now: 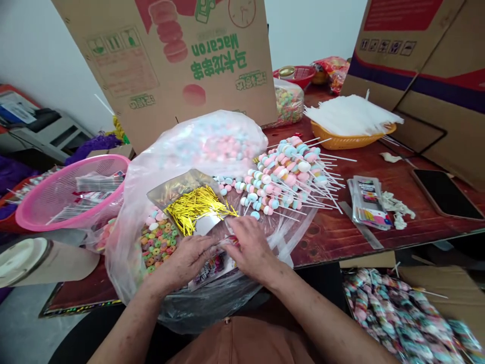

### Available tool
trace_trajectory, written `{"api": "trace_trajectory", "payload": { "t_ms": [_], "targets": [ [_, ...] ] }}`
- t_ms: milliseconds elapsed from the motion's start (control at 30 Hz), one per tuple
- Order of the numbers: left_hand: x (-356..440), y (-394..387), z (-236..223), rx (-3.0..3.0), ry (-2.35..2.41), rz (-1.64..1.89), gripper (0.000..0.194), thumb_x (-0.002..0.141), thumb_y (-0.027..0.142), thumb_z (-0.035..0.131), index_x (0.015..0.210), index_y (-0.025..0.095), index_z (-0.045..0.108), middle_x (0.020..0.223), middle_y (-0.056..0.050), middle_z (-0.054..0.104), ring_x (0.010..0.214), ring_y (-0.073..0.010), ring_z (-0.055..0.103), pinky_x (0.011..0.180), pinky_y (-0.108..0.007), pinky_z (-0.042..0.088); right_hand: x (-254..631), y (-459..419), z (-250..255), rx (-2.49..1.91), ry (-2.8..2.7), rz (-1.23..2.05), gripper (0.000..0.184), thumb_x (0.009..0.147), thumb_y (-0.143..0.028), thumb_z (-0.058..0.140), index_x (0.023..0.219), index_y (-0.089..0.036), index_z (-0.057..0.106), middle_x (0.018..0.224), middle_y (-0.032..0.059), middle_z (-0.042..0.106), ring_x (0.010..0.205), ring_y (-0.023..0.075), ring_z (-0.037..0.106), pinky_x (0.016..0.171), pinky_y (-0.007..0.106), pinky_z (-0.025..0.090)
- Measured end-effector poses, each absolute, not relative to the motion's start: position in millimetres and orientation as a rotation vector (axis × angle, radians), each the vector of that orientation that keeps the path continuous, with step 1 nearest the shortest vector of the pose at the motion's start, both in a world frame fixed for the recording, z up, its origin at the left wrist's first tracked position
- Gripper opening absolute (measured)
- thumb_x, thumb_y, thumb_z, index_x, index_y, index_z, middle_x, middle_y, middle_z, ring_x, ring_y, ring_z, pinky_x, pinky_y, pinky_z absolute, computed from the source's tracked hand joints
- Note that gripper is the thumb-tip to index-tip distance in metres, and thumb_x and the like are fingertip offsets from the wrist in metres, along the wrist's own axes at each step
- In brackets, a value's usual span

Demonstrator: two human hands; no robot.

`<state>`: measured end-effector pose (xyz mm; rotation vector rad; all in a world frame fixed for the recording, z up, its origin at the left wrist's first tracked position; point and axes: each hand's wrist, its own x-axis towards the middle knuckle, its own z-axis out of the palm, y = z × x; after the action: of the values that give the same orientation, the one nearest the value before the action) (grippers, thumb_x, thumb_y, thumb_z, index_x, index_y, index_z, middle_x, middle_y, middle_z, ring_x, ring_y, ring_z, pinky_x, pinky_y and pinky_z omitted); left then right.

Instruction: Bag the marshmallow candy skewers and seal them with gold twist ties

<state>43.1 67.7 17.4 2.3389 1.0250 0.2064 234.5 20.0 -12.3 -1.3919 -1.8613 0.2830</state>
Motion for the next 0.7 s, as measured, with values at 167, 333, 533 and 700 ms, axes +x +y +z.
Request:
{"api": "trace_trajectory", "payload": {
  "t_ms": [167, 333, 533, 700],
  "targets": [
    [47.8, 68.5, 17.0, 2.462, 1.267, 0.359, 0.027, 0.082, 0.030, 0.051, 0.105, 0.021, 0.059, 0.104, -0.009, 0.066, 0.097, -0.0256, 0.057, 0.090, -0.041, 0.035, 216.1, 42.9, -17.8, -1.320, -1.785, 0.414, 0.019, 0.085, -0.020, 0.049, 0.067, -0.017, 0.056, 0.067, 0.0014, 0.055, 0.073, 0.0164, 0.047, 0.072, 0.032, 0.034],
    [47.6, 70.5, 25.3, 2.471, 1.148, 0.595, 0.016, 0.084, 0.027, 0.047, 0.078, 0.020, 0.060, 0.072, -0.002, 0.065, 0.073, -0.0187, 0.059, 0.082, -0.039, 0.041, 222.4, 40.0, 1.0, -1.200, -1.779, 0.475, 0.008, 0.084, -0.023, 0.051, 0.078, -0.018, 0.054, 0.078, 0.0027, 0.057, 0.079, 0.0169, 0.048, 0.074, 0.031, 0.035],
    [54.4, 57.9, 42.6, 2.316, 1.077, 0.600, 0.016, 0.081, 0.030, 0.053, 0.091, 0.020, 0.059, 0.084, -0.003, 0.065, 0.070, -0.0161, 0.059, 0.064, -0.027, 0.047, 229.8, 25.8, 19.5, -1.147, -1.766, 0.465, 0.023, 0.088, -0.026, 0.043, 0.069, -0.017, 0.053, 0.065, 0.0004, 0.054, 0.066, 0.0134, 0.047, 0.065, 0.027, 0.034],
    [67.2, 42.2, 35.4, 2.201, 1.086, 0.667, 0.017, 0.082, 0.031, 0.052, 0.071, 0.019, 0.057, 0.057, 0.002, 0.057, 0.051, -0.0114, 0.053, 0.048, -0.020, 0.042, 235.1, 17.1, 13.0, -1.241, -1.734, 0.480, 0.042, 0.091, -0.035, 0.038, 0.053, -0.017, 0.043, 0.051, -0.0034, 0.042, 0.053, 0.0098, 0.039, 0.055, 0.023, 0.032]
  ]
}}
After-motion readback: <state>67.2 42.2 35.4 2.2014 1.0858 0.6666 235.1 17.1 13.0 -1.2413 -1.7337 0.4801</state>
